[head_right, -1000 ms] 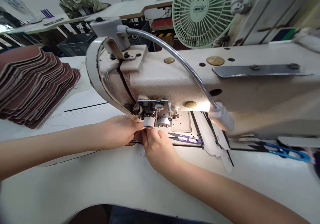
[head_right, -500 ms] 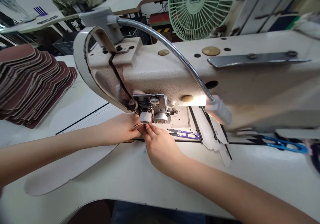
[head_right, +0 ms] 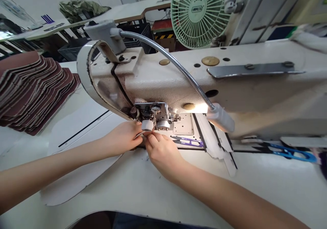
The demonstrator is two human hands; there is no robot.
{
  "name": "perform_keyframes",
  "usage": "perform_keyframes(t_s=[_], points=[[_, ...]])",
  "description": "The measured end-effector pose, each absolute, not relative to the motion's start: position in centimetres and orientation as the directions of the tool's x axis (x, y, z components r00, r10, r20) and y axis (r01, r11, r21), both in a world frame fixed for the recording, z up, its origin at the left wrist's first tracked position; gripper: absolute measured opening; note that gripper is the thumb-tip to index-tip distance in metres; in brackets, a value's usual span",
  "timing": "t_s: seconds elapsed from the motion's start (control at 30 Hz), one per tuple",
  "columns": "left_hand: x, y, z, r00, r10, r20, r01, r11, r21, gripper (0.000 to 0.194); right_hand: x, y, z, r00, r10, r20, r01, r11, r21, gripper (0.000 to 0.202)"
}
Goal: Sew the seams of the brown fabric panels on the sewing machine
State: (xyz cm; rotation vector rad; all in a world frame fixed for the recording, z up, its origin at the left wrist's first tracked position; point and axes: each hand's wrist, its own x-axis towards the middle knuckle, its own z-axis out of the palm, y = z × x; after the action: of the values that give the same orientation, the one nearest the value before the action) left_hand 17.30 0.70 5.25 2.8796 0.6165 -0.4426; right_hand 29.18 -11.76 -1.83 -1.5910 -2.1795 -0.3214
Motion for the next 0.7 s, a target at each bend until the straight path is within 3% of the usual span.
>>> perform_keyframes(t_s=[0.27,0.43,0.7], points=[[17.5,0.4,5.2,0.874,0.379,-0.304,0.431,-0.894,0.123,0.016,29.3,-11.0,-2.0,-0.223,0.872,0.437,0.962,0.269,-0.047,0.027],[16.6,0.5,4.6,0.892,0.384,-0.238,0.43,-0.882,0.191,0.018,29.9,-11.7,-2.7,-0.249,0.864,0.437,0.948,0.31,-0.072,0.035],[16.1,0.4,3.6,0.872,0.477,-0.112,0.487,-0.821,0.299,0.024,30.1,-11.7,-0.3,-0.031,0.987,0.157,0.983,0.059,-0.176,0.041]])
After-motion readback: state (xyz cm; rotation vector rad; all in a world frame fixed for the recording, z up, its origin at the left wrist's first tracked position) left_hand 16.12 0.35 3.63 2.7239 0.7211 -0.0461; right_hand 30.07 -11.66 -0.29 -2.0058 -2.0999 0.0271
